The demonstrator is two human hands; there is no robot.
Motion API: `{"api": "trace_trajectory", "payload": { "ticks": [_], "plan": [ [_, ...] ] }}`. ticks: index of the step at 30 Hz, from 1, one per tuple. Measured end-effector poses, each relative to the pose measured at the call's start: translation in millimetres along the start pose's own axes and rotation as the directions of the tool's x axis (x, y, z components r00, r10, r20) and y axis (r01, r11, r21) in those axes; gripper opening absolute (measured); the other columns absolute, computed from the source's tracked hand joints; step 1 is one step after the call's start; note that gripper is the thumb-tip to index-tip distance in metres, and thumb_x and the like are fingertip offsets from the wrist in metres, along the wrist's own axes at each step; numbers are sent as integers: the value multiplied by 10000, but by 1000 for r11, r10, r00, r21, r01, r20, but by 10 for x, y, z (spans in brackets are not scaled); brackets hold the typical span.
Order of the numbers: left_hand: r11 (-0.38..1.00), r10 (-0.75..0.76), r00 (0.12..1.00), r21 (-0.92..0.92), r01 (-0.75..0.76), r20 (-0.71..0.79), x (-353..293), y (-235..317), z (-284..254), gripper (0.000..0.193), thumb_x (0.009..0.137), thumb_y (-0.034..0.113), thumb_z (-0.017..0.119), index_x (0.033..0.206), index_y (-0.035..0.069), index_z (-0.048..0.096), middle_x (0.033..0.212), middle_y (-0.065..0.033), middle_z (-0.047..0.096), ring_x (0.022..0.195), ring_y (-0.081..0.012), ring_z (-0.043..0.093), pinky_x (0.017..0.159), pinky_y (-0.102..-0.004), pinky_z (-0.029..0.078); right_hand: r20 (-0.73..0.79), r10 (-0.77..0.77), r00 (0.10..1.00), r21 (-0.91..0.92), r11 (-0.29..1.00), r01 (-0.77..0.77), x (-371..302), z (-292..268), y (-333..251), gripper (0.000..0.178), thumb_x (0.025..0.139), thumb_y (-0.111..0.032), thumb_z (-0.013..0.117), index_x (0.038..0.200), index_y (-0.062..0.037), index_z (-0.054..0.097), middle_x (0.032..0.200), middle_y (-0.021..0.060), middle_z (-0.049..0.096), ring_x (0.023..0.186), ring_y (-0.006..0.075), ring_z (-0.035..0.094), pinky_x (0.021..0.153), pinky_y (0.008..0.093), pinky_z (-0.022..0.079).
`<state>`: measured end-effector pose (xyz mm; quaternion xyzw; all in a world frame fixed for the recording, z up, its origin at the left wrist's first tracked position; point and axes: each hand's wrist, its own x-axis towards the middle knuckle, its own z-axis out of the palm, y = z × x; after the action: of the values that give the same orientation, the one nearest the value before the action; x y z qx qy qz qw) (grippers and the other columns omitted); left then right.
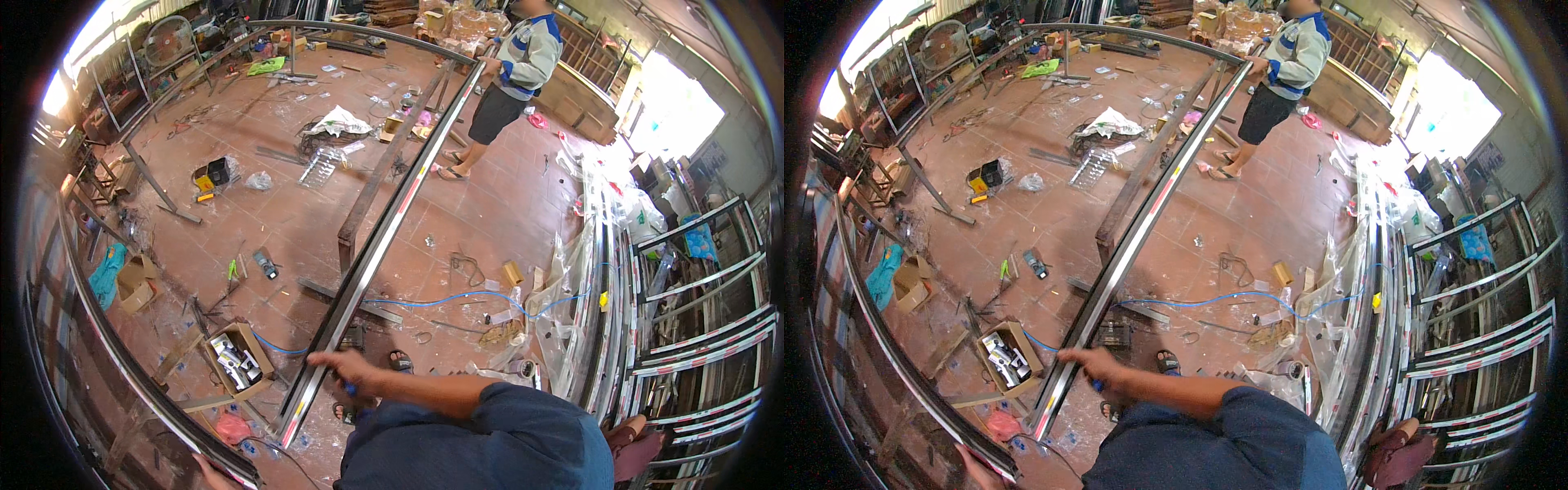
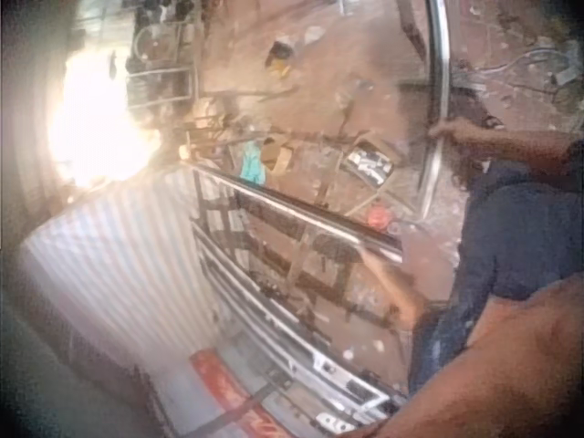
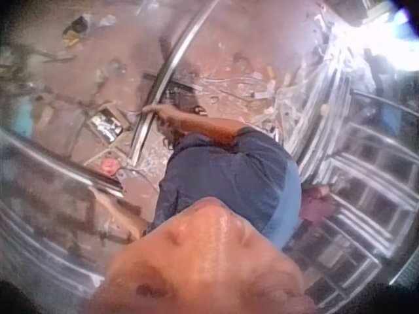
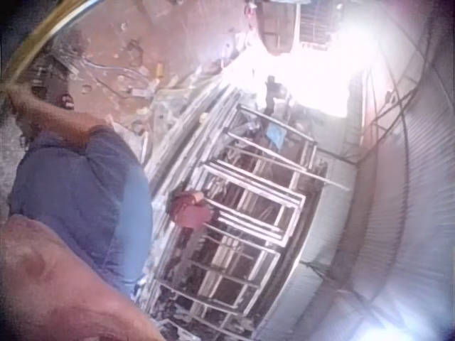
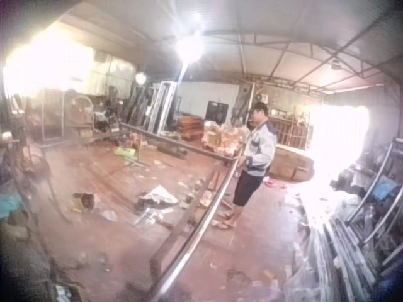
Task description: The person assembles aluminum window frames by joining profile pieces together. They use a utility knife to trim protective film and a hammer to secure the corners. The person works on multiple frames, aligning and fastening the pieces to form rectangular structures.
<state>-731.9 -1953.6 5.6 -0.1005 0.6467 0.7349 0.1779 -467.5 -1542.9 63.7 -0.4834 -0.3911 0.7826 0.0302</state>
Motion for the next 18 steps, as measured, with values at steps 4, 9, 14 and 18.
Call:
{"api": "trace_trajectory", "payload": {
  "ticks": [4,9,14,18],
  "plan": [
    [869,-297,950,-386,309,93,-672,-780,-1068,661,959,602,601,1246,13,680,1002,-163,707,844,-332,629,745,-475,536,208,106,972,-17,994,-105,-657,945,219,449,801,-576,828,842,-134,752,601,-11,522,509,99,465,485,290,332],
    [854,-465,878,-203,479,114,-2264,-1021,-576,616,1015,424,558,1554,145,456,1350,-116,596,1354,-355,502,1138,-557,384,500,173,848,-147,983,-113,-894,1540,637,482,954,-574,658,1212,-173,732,988,-72,607,593,52,402,517,244,308],
    [812,248,964,-563,-152,97,-2509,-899,92,781,1022,617,489,1638,173,305,1674,-157,313,1498,-412,346,1206,-596,280,597,250,763,-44,959,-280,-1047,1968,791,479,938,-659,641,1076,-211,738,635,-58,494,497,56,416,448,233,301],
    [733,482,872,-507,-454,-85,-2259,-285,311,847,942,754,500,1478,99,541,1497,-186,541,1346,-437,500,1119,-612,384,866,277,416,-131,929,-347,-1220,1986,798,419,978,-589,636,1138,-208,700,926,-95,633,681,0,516,529,208,385]
  ]
}}
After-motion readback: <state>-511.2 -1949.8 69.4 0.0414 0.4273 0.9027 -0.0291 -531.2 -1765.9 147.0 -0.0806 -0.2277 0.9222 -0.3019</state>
